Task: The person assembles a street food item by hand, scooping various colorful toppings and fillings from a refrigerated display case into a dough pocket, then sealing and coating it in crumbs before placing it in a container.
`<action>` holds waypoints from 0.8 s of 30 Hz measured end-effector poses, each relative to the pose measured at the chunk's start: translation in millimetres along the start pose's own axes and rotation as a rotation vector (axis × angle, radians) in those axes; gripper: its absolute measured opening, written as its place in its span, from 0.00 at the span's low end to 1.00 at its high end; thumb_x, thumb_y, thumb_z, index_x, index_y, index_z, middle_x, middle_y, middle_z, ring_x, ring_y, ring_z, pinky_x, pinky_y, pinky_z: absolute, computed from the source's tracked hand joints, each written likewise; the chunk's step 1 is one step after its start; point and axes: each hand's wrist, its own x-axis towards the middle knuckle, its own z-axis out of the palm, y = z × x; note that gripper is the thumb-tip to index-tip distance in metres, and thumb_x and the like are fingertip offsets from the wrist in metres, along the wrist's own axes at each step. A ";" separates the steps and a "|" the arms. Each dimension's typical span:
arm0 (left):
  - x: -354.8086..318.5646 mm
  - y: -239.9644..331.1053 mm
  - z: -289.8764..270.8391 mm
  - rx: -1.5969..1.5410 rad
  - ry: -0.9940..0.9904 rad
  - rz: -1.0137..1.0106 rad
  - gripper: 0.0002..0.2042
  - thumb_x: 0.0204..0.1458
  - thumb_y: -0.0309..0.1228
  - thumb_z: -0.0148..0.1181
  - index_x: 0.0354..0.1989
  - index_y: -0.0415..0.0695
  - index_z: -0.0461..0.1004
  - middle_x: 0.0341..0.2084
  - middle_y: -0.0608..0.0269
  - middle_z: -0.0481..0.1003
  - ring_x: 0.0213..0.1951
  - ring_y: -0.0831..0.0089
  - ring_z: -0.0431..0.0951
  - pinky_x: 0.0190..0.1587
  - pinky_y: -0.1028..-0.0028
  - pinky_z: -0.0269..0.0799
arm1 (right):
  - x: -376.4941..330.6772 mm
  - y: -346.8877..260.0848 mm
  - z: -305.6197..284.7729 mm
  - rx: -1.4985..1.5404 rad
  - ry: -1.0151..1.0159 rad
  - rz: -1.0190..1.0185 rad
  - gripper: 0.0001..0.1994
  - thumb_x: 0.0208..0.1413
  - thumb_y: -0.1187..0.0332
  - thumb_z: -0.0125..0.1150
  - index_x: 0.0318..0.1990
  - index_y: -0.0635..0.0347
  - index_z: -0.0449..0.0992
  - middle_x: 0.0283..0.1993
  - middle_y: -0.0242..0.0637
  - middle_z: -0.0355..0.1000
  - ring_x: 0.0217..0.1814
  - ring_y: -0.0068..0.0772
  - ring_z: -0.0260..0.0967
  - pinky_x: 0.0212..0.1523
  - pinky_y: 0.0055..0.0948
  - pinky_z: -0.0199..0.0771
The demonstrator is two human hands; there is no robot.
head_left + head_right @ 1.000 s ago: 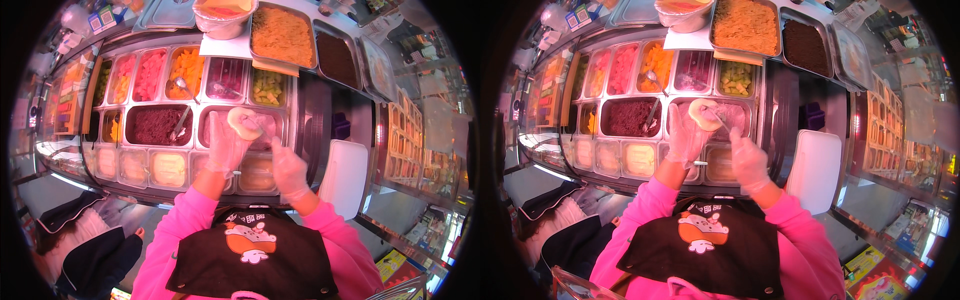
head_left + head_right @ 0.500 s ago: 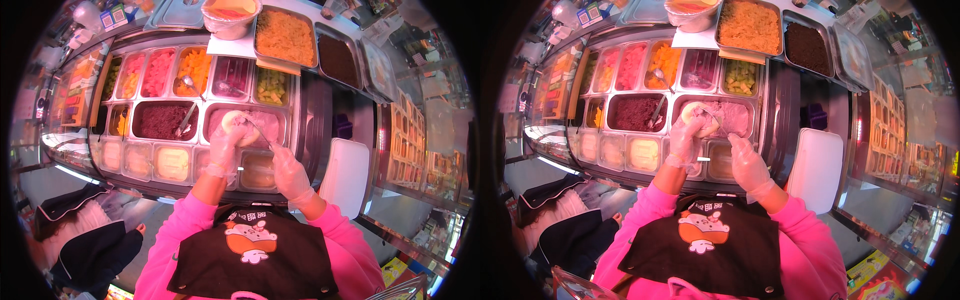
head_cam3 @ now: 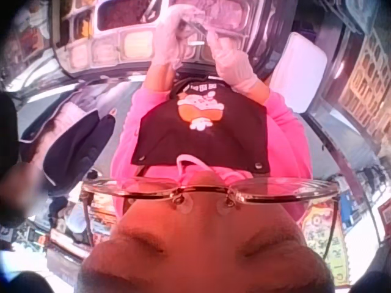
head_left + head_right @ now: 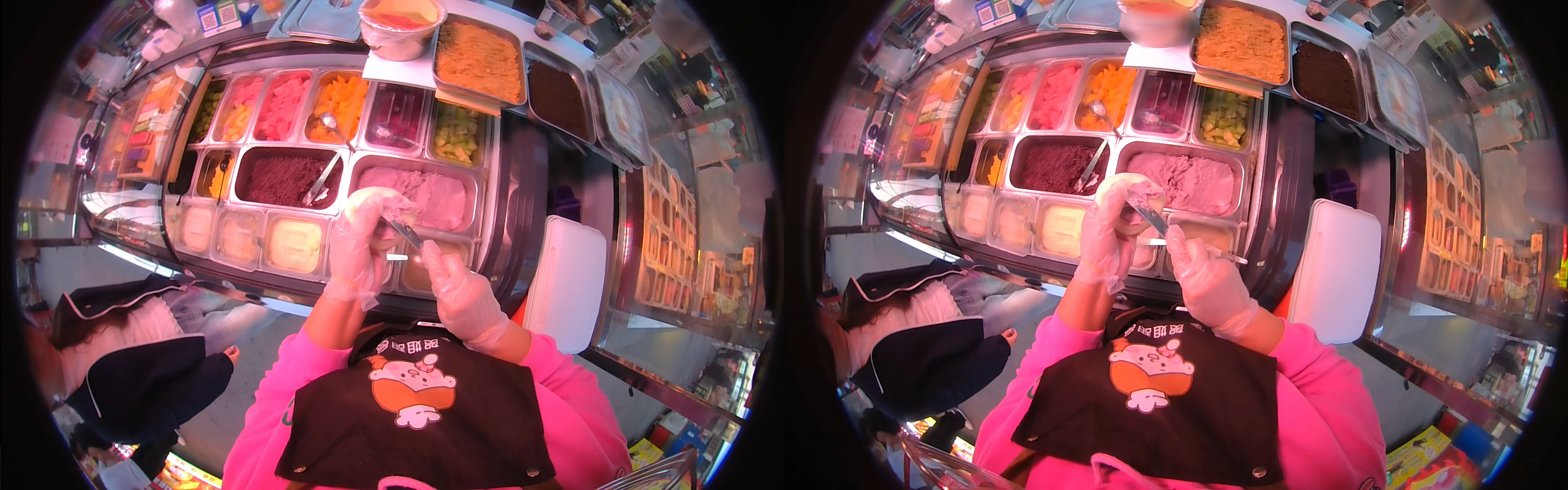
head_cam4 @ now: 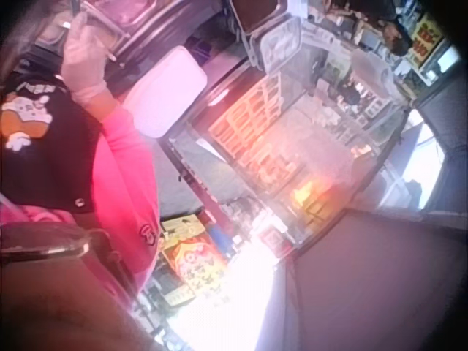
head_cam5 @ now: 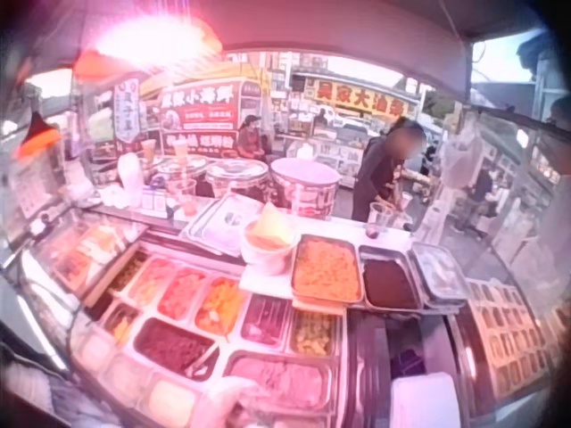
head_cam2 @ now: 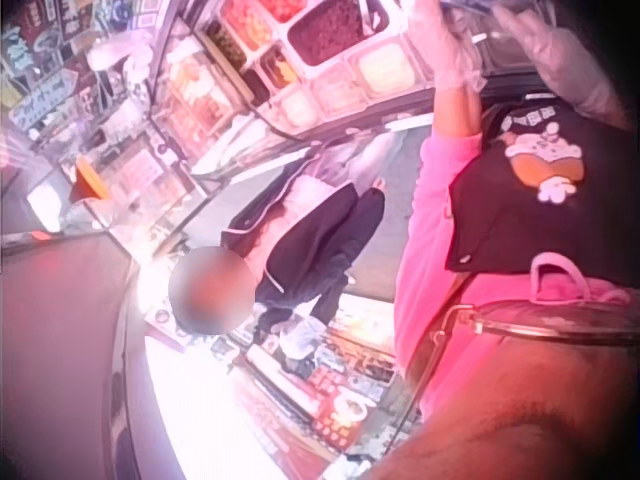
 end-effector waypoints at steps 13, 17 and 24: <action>-13.1 -2.2 -60.1 -0.160 0.222 0.005 0.18 0.69 0.38 0.50 0.54 0.33 0.73 0.50 0.48 0.79 0.54 0.59 0.80 0.61 0.63 0.75 | 21.4 1.5 6.1 0.910 -0.127 0.420 0.20 0.69 0.75 0.54 0.66 0.66 0.74 0.37 0.26 0.70 0.36 0.12 0.65 0.38 0.17 0.67; -40.0 18.4 -47.3 -0.571 0.038 0.041 0.13 0.71 0.34 0.49 0.52 0.38 0.74 0.47 0.53 0.79 0.52 0.63 0.79 0.63 0.52 0.73 | 18.8 -4.3 -8.9 1.141 -0.178 0.639 0.19 0.69 0.73 0.54 0.65 0.67 0.74 0.33 0.27 0.70 0.26 0.10 0.60 0.26 0.15 0.60; -39.1 8.0 -36.1 -0.246 0.217 0.160 0.14 0.65 0.31 0.61 0.55 0.40 0.74 0.47 0.56 0.79 0.50 0.67 0.80 0.55 0.65 0.80 | 9.0 -10.1 -32.4 1.583 -0.199 1.164 0.18 0.70 0.70 0.55 0.64 0.65 0.72 0.27 0.28 0.65 0.19 0.10 0.48 0.17 0.14 0.48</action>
